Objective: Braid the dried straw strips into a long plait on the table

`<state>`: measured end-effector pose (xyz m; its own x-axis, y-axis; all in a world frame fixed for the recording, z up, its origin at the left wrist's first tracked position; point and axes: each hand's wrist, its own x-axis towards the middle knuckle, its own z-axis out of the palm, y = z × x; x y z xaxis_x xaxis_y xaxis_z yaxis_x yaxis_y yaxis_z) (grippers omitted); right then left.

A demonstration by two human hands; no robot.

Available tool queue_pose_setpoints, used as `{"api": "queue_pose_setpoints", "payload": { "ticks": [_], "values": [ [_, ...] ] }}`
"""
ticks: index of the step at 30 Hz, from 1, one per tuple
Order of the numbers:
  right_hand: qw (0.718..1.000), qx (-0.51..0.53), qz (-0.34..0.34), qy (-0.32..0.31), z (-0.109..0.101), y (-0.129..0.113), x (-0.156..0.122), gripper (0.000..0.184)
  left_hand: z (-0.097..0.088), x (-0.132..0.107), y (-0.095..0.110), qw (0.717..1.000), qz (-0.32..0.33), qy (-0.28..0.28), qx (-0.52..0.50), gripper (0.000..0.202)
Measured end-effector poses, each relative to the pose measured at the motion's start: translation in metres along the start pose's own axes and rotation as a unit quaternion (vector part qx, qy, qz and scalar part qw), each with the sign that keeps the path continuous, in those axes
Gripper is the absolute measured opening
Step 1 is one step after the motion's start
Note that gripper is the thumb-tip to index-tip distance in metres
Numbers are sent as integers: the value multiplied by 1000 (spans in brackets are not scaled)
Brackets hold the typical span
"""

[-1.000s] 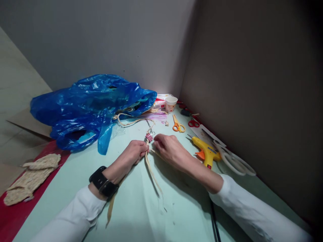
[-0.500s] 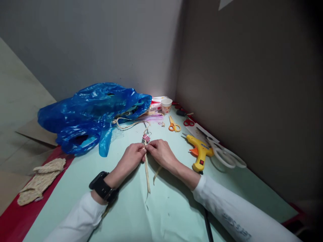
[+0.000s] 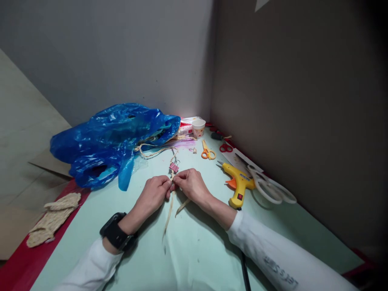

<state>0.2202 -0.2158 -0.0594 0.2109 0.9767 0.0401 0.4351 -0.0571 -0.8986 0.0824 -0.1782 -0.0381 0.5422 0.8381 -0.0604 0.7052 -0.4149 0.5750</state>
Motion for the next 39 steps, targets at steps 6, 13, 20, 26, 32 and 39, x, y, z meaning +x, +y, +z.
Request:
{"api": "queue_pose_setpoints", "payload": {
  "ticks": [6, 13, 20, 26, 32, 39],
  "values": [
    [998, 46, 21, -32, -4, 1, -1, 25, 11, -12, 17, 996, -7, 19, 91, 32],
    [993, 96, 53, -41, -2, 2, 1, 22, 28, -38, 46, 971, 20, 12, 240, 35],
    [982, 156, 91, -58, -7, -1, 4, 22, -15, -8, 12, 989, -48, 71, -123, 20],
    [965, 218, 101, -102, -10, -6, -2, 21, -2, 8, -1, 948, -63, -81, -303, 28],
    [964, 211, 88, -135, -12, -4, -5, 20, 1, 10, -5, 926, -61, -129, -351, 25],
    [985, 115, 64, -108, -9, 3, -2, 16, -7, 15, -5, 959, -32, -82, -268, 18]
  ]
}}
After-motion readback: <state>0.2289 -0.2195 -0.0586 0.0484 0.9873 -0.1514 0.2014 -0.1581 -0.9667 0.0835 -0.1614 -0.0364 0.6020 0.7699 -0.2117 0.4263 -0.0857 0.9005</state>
